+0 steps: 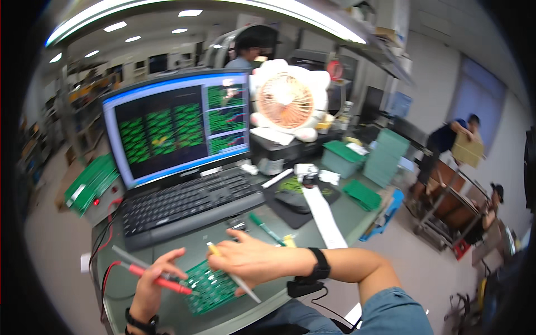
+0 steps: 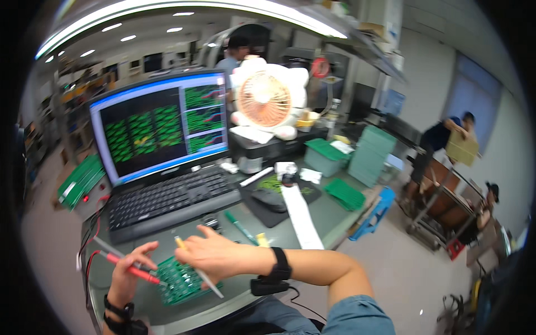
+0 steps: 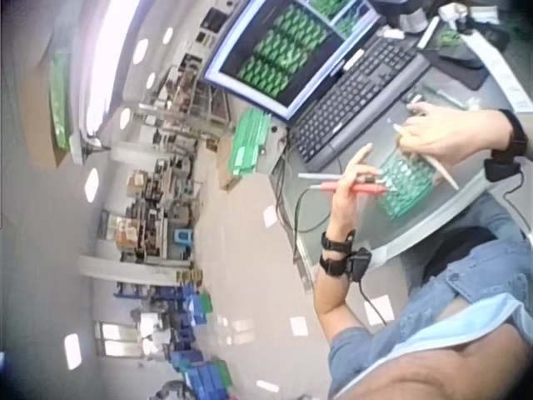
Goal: Testing a printed circuit board using a multimeter probes and viewing results on a computer monitor.
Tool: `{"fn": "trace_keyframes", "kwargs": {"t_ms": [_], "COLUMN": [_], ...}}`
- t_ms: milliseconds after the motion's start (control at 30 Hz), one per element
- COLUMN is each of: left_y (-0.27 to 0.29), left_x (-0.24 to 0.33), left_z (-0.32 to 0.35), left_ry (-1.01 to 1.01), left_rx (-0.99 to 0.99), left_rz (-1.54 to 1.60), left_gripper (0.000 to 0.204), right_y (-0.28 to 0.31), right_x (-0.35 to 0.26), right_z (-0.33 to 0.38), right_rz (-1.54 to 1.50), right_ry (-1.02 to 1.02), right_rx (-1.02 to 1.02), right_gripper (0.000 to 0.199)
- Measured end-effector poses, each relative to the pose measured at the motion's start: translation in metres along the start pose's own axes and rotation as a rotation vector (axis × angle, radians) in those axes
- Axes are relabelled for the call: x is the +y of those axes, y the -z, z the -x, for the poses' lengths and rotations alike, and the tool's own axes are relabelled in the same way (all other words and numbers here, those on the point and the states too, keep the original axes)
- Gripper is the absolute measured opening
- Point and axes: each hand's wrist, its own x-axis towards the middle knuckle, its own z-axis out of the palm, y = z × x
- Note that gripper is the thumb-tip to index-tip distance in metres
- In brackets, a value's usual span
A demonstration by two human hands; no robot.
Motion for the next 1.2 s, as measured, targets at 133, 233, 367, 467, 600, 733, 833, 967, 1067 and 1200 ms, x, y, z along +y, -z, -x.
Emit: {"fn": "trace_keyframes", "kwargs": {"t_ms": [133, 233, 367, 467, 600, 733, 833, 967, 1067, 1200], "left_y": [-0.004, 0.004, 0.001, -0.013, -0.037, -0.057, -0.087, -0.064, -0.018, 0.032], "left_x": [0.019, 0.007, 0.019, 0.013, 0.047, 0.054, 0.064, 0.057, 0.046, 0.006], "left_z": [0.013, 0.007, 0.000, -0.007, 0.004, -0.003, -0.012, 0.000, 0.024, 0.048], "left_ry": [0.219, 0.124, -0.058, -0.032, 0.189, 0.169, 0.117, 0.183, 0.267, 0.353], "left_rx": [-0.076, 0.060, 0.185, 0.395, 0.059, -0.038, 0.040, 0.190, 0.244, 0.448], "left_rz": [-0.094, 0.149, 0.437, 0.501, 0.482, 0.585, 0.513, 0.472, 0.377, 0.009], "left_gripper": [0.052, 0.047, 0.040, 0.032, 0.030, 0.032, 0.034, 0.025, 0.018, 0.025], "right_y": [0.021, 0.037, 0.034, 0.014, 0.024, 0.005, 0.043, 0.073, 0.093, 0.092], "right_x": [-0.013, -0.014, -0.003, -0.017, -0.042, -0.034, -0.016, 0.048, 0.106, 0.162], "right_z": [0.002, 0.016, 0.022, 0.012, 0.006, 0.003, 0.054, 0.144, 0.216, 0.306], "right_rz": [-0.036, -0.052, -0.630, -0.946, -1.250, -1.355, -1.240, -0.760, -0.115, 0.301], "right_ry": [0.078, 0.080, -0.071, 0.002, -0.061, 0.103, 0.058, -0.125, -0.584, -1.188], "right_rx": [0.091, 0.272, 0.486, 0.419, 0.398, 0.633, 0.658, 0.979, 0.941, 0.642], "right_gripper": [0.067, 0.065, 0.060, 0.064, 0.068, 0.071, 0.082, 0.078, 0.073, 0.068]}}
